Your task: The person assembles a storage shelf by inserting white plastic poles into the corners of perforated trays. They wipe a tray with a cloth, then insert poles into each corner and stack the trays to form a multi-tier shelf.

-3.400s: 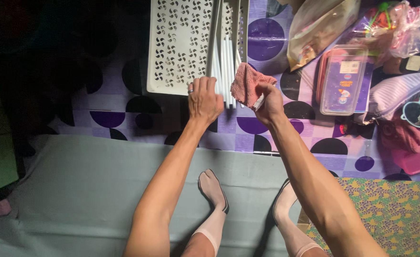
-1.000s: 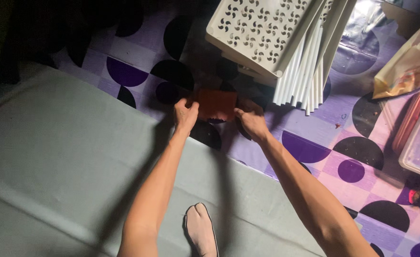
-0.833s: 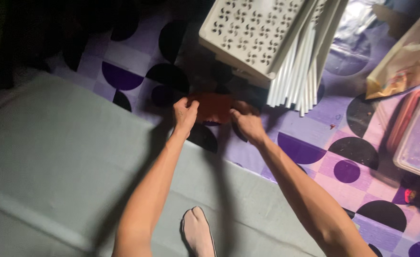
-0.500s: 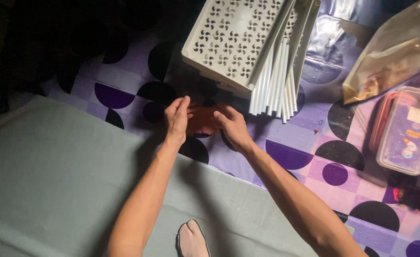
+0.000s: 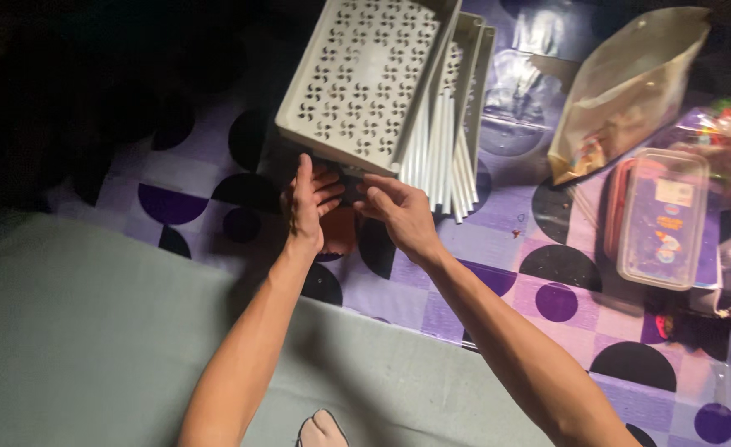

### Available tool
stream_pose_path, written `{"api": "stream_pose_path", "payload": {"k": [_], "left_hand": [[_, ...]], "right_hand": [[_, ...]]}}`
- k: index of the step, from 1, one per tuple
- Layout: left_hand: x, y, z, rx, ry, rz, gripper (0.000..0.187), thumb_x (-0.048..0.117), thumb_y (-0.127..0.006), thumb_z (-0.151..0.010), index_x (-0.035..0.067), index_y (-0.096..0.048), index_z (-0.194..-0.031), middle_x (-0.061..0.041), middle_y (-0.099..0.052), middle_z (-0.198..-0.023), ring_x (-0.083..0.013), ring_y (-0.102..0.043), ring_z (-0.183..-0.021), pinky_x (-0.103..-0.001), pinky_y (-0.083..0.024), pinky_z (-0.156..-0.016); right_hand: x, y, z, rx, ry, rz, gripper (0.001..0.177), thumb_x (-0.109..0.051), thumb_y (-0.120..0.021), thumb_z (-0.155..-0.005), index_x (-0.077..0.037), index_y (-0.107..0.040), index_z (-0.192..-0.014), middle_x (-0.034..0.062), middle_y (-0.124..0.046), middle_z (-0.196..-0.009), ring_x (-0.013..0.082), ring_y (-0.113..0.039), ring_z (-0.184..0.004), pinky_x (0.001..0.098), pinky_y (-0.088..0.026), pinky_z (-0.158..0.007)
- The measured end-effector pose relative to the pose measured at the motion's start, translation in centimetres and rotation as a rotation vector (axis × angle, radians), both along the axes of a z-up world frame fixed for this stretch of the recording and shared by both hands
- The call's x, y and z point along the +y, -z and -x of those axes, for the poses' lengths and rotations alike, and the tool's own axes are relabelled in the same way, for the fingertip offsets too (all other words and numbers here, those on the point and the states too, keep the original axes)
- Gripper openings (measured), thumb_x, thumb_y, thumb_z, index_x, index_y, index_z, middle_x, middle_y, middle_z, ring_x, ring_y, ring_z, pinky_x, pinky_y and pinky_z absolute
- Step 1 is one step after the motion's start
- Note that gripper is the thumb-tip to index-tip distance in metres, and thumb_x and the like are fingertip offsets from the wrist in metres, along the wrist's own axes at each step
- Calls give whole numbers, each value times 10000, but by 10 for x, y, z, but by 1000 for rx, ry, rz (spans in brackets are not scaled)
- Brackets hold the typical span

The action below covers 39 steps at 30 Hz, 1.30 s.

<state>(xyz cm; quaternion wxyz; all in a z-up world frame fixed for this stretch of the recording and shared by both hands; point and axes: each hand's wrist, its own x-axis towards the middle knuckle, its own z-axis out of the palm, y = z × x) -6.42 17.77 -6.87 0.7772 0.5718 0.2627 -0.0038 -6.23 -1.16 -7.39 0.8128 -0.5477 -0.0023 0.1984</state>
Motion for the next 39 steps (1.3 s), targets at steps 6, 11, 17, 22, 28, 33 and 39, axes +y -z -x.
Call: {"api": "stream_pose_path", "payload": {"k": [6, 11, 17, 22, 28, 33, 39], "left_hand": [[-19, -6, -9, 24, 62, -47, 844, 705, -605, -813, 12, -578, -1294, -143, -677, -1088, -268, -713, -904, -410, -563, -758], [-32, -15, -25, 70, 13, -5, 865, 700, -688, -751, -5, -525, -1226, -162, -675, -1079, -305, -729, -878, -474, -604, -746], [-45, -19, -29, 92, 4, -14, 887, 695, -725, -717, 12, -482, -1228, -179, -654, -1098, -310, -728, -886, -500, -617, -725], [-38, 23, -24, 118, -196, 22, 900, 837, -432, -755, 72, -513, -1223, -159, -634, -1058, -294, -723, -797, -462, -568, -694], [12, 141, -46, 49, -374, -93, 576, 495, -430, -928, -4, -538, -1196, -147, -599, -1077, -237, -618, -839, -398, -504, -749], [28, 192, -58, -80, -281, -173, 450, 144, -444, -887, -72, -573, -1260, -119, -621, -1246, -207, -598, -1082, -326, -510, -921], [20, 146, -53, -145, -47, 70, 475, 282, -323, -967, 113, -586, -1325, -55, -673, -1260, -186, -636, -1133, -383, -476, -935]], "right_hand": [[-41, -1, -24, -84, 190, 1, 298, -134, -580, -1034, 76, -657, -1231, 163, -745, -1026, 201, -745, -785, 294, -601, -663], [-78, 4, -44, -64, 340, 109, 253, -91, -594, -1005, 66, -674, -1188, 151, -754, -1000, 177, -715, -746, 275, -579, -632], [-105, 31, -57, -26, 417, 266, 281, -85, -611, -969, 50, -678, -1205, 133, -756, -1016, 165, -725, -778, 266, -575, -629], [-118, 49, -54, 58, 465, 423, 331, -115, -654, -935, 55, -679, -1218, 108, -752, -1013, 151, -722, -776, 268, -580, -631], [-117, 53, -63, 163, 433, 429, 353, -141, -674, -923, 52, -683, -1219, 106, -738, -872, 131, -696, -694, 264, -586, -616], [-110, 51, -72, 101, 367, 532, 303, -183, -678, -941, 44, -762, -1124, 50, -718, -795, 94, -668, -666, 231, -565, -613], [-106, 46, -80, 137, 304, 534, 311, -217, -689, -930, 26, -765, -1107, 27, -653, -705, 89, -584, -566, 262, -496, -510]]}}
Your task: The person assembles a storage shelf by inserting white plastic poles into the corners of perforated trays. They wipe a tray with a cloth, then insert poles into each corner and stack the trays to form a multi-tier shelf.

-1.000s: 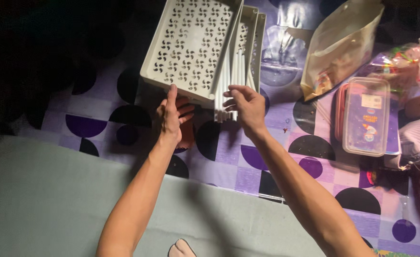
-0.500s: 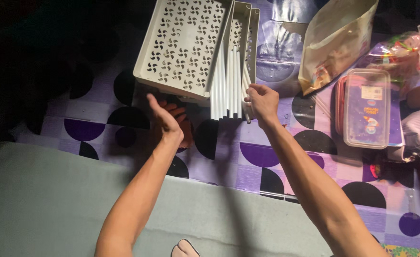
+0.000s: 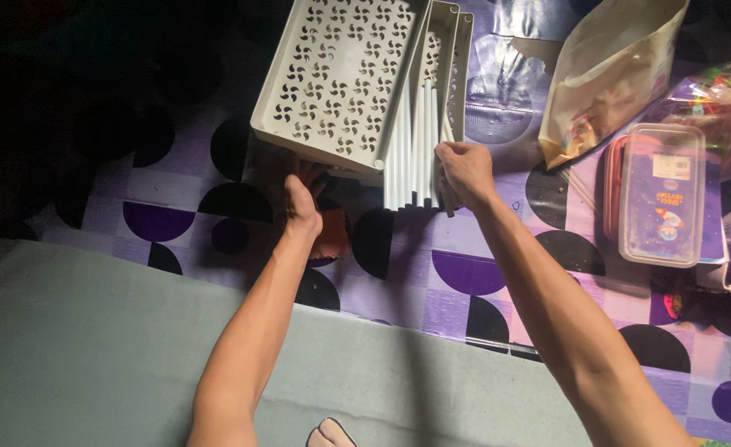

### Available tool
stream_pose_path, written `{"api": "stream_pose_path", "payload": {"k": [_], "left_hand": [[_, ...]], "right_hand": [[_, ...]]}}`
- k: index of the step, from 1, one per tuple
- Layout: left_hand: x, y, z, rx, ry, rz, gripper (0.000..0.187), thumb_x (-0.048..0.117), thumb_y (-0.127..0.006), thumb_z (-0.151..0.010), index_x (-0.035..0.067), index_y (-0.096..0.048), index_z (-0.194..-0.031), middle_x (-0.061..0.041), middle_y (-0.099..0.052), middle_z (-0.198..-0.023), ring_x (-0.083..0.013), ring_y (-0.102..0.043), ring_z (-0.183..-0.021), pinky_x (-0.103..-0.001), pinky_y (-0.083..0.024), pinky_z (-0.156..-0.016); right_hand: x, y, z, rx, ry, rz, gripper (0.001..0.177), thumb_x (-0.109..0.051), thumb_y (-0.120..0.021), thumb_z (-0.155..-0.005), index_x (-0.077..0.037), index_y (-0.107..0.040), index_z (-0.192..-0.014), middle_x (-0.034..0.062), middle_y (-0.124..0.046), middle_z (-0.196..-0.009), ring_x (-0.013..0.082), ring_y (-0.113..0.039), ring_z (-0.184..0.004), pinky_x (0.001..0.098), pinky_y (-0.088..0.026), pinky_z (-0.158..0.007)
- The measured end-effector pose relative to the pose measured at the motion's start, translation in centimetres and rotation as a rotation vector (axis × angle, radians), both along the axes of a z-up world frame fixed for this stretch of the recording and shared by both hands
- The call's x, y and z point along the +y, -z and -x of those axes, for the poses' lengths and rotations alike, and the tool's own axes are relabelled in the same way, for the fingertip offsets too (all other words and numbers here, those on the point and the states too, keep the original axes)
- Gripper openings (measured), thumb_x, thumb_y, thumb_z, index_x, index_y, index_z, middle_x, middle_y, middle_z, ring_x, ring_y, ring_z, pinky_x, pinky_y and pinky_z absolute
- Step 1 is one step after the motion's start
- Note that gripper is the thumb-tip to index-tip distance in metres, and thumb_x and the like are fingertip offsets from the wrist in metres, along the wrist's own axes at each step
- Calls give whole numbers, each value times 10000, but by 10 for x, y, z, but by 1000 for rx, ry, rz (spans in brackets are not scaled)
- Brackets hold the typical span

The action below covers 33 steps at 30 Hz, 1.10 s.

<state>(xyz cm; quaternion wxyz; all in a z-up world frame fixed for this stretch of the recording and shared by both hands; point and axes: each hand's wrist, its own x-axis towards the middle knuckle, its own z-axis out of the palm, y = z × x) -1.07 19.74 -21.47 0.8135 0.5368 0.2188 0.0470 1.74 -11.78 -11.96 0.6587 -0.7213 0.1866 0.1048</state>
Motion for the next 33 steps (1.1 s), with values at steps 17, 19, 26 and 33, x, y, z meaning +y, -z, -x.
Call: {"api": "stream_pose_path", "payload": {"k": [17, 19, 26, 33], "left_hand": [[11, -60, 0, -231, 118, -57, 633, 436, -617, -995, 52, -479, -1479, -152, -636, -1329, -297, -680, -1168, -482, -554, -1024], [16, -62, 0, -293, 155, -39, 689, 448, -700, -961, 51, -482, -1480, -158, -655, -1308, -311, -692, -1157, -502, -562, -1029], [20, -52, 9, -420, 198, 95, 880, 579, -836, -806, 63, -520, -1446, -115, -641, -1346, -308, -672, -1210, -527, -581, -1038], [14, -48, 13, -423, 188, 192, 953, 621, -867, -750, 0, -563, -1406, -140, -652, -1325, -316, -677, -1184, -526, -583, -1027]], "right_hand": [[9, -22, -10, -33, -38, 396, 296, -237, -623, -926, 1, -799, -934, 82, -677, -624, 140, -664, -559, 329, -562, -580], [8, -17, -11, -103, -60, 462, 301, -229, -610, -926, 2, -801, -893, 101, -689, -627, 154, -681, -570, 341, -569, -611], [4, -5, -11, -173, -86, 541, 290, -216, -585, -916, -8, -786, -890, 143, -695, -627, 197, -694, -576, 374, -562, -621], [2, -13, -7, -287, -124, 575, 284, -199, -598, -924, 18, -746, -814, 143, -658, -597, 184, -660, -549, 378, -533, -578]]}}
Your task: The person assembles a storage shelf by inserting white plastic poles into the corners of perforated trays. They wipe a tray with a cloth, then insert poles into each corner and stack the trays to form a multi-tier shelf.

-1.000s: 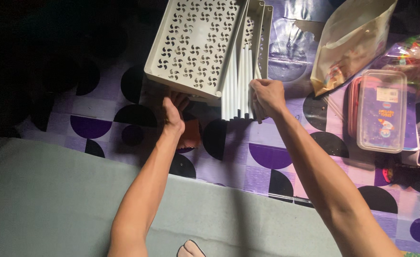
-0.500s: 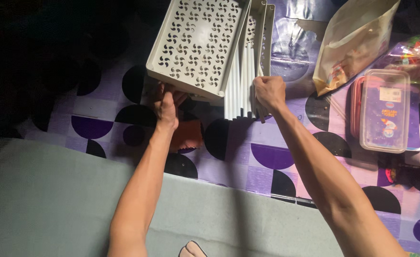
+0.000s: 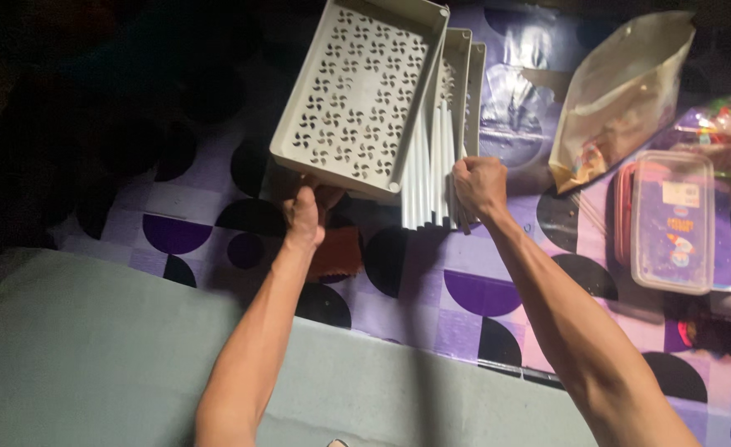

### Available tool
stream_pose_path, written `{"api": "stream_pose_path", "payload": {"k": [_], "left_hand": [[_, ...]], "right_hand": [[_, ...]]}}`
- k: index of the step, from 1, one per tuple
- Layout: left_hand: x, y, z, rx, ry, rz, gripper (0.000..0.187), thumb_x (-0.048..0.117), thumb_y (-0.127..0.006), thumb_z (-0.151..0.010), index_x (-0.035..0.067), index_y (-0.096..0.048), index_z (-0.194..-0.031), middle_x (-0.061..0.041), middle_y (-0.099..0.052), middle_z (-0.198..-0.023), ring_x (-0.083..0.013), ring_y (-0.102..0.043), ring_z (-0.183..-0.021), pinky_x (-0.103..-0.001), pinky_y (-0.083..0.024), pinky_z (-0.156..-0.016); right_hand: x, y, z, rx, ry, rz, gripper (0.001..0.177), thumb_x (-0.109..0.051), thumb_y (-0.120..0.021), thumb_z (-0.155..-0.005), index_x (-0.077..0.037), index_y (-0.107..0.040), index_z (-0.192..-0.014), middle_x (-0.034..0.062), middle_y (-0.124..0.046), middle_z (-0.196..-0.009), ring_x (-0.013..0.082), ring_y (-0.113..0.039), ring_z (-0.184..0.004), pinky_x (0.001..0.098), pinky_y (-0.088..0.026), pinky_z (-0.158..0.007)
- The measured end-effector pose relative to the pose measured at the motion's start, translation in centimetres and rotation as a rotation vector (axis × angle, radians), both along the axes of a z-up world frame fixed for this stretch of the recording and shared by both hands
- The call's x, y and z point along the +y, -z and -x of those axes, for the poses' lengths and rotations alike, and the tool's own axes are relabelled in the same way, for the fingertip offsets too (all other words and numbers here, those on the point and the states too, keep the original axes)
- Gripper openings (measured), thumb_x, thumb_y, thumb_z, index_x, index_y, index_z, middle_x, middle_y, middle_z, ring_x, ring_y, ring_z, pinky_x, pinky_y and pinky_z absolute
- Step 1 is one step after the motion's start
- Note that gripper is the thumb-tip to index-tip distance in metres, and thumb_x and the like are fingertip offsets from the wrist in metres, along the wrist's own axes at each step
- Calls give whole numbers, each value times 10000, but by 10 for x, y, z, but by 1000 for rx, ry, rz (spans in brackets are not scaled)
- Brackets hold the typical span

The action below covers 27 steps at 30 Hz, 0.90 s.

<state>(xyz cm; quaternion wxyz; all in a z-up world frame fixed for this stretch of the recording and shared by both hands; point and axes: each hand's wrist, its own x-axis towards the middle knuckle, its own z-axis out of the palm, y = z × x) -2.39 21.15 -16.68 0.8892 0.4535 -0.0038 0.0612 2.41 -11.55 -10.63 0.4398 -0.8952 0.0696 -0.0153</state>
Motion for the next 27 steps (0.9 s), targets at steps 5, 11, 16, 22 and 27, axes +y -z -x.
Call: {"api": "stream_pose_path", "payload": {"k": [5, 11, 16, 22, 27], "left_hand": [[-2, -11, 1, 70, -100, -13, 1006, 638, -893, -665, 31, -561, -1395, -105, -658, -1303, -300, -674, -1177, -520, -593, -997], [4, -33, 17, 69, -162, 13, 1006, 659, -901, -637, 61, -558, -1369, -84, -660, -1277, -289, -677, -1161, -532, -597, -989], [23, -49, 44, 24, -187, 12, 966, 649, -888, -685, 75, -555, -1388, -68, -657, -1301, -270, -666, -1184, -514, -572, -1020], [65, -46, 87, 64, -241, 42, 762, 594, -787, -824, 83, -568, -1344, -79, -681, -1240, -259, -686, -1138, -471, -579, -1008], [99, -37, 124, 276, -364, 53, 388, 343, -580, -978, 111, -580, -1289, -94, -699, -1171, -239, -712, -1042, -437, -583, -932]], "right_hand": [[2, -17, -5, 40, -19, -79, 304, -194, -575, -933, 8, -742, -781, 110, -649, -569, 147, -629, -500, 350, -524, -515], [12, -38, -3, -36, -107, 19, 316, -178, -568, -932, -4, -752, -744, 91, -644, -541, 147, -609, -471, 338, -509, -529], [37, -54, 4, -44, -152, -8, 301, -183, -568, -930, -9, -740, -755, 104, -639, -542, 158, -619, -475, 337, -521, -551], [79, -56, 19, -86, -248, 9, 276, -181, -584, -901, 8, -731, -762, 137, -628, -551, 196, -628, -500, 367, -520, -577], [120, -46, 33, -160, -347, 66, 256, -193, -610, -909, 5, -749, -826, 203, -619, -606, 268, -642, -518, 402, -523, -600]]}}
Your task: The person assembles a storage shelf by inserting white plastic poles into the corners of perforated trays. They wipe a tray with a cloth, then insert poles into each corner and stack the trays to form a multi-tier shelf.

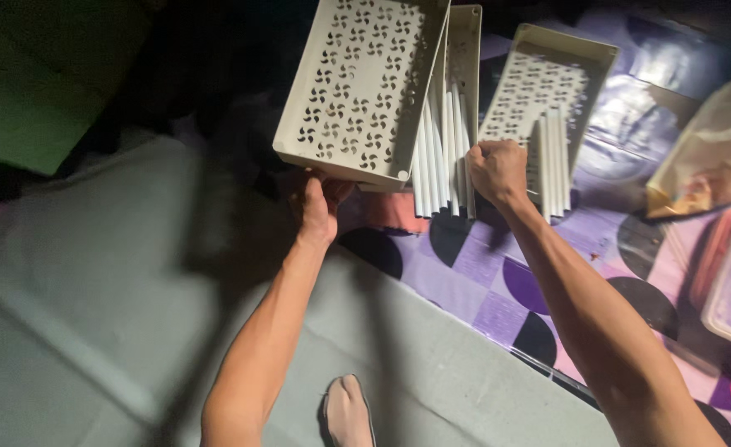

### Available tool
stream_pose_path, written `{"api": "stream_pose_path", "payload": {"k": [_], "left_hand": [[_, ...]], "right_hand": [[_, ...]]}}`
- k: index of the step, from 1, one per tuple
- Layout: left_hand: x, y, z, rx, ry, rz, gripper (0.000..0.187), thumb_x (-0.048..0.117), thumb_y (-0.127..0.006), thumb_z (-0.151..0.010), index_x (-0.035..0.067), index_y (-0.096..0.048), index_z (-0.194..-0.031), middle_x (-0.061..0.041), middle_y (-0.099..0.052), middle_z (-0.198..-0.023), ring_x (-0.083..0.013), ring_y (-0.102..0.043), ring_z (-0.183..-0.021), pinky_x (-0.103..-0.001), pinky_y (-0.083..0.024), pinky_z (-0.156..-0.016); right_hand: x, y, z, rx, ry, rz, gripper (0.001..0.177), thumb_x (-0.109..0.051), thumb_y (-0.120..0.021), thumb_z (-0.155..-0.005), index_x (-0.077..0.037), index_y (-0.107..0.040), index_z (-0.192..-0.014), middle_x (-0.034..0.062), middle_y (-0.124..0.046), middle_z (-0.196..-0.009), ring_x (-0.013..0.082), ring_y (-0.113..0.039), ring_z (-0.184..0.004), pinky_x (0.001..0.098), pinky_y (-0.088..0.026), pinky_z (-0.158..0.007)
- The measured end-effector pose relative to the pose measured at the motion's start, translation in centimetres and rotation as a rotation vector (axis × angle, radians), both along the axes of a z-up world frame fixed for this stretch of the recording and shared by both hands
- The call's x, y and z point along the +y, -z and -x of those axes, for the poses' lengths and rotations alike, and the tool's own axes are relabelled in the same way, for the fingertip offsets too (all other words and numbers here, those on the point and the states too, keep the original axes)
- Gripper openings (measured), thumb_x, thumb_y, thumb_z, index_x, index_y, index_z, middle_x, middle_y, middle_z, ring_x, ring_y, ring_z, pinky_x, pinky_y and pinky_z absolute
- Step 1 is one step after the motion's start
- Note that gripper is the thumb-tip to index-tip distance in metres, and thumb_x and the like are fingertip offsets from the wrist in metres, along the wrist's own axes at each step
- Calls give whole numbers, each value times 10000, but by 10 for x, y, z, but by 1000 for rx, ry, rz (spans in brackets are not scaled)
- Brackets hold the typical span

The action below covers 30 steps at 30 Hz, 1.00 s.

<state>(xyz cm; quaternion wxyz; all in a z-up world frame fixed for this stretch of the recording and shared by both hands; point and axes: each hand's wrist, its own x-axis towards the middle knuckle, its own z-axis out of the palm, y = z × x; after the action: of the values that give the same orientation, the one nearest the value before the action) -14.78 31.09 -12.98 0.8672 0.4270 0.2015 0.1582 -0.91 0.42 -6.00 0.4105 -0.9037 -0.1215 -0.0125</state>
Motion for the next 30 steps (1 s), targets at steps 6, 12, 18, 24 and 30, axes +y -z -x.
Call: {"api": "stream_pose_path", "payload": {"k": [6, 12, 18, 24, 30], "left_hand": [[20, 17, 58, -14, -84, 15, 344, 279, -496, -1010, 77, -592, -1271, -82, -692, -1190, -223, -688, -1091, -416, -588, -971], [25, 53, 99, 5, -164, 51, 363, 301, -486, -1056, 27, -611, -1260, -108, -677, -1206, -239, -669, -1095, -420, -568, -979], [19, 79, 114, 58, -245, 132, 321, 237, -497, -1014, 29, -610, -1230, -106, -695, -1187, -239, -688, -1090, -417, -574, -991], [3, 86, 123, 19, -267, 144, 285, 183, -530, -1022, 15, -629, -1230, -117, -694, -1189, -241, -683, -1079, -410, -552, -976], [-8, 91, 128, 23, -275, 101, 256, 135, -531, -991, 33, -631, -1202, -101, -692, -1156, -233, -674, -1041, -394, -543, -887]], "right_hand": [[33, 14, 28, 71, -75, -16, 238, -180, -605, -896, -2, -761, -870, 235, -654, -650, 348, -677, -570, 443, -547, -642], [59, 34, 45, 131, -122, 26, 225, -167, -604, -932, -2, -753, -902, 266, -661, -737, 390, -701, -653, 466, -551, -686], [67, 58, 51, 175, -133, 24, 224, -175, -625, -930, -5, -753, -861, 260, -675, -740, 403, -703, -698, 471, -553, -705], [67, 77, 58, 212, -129, 7, 211, -175, -613, -922, -16, -750, -905, 260, -669, -733, 382, -714, -672, 471, -544, -687], [61, 88, 55, 246, -144, 17, 223, -174, -596, -928, -5, -742, -922, 259, -675, -750, 384, -710, -682, 470, -532, -682]]}}
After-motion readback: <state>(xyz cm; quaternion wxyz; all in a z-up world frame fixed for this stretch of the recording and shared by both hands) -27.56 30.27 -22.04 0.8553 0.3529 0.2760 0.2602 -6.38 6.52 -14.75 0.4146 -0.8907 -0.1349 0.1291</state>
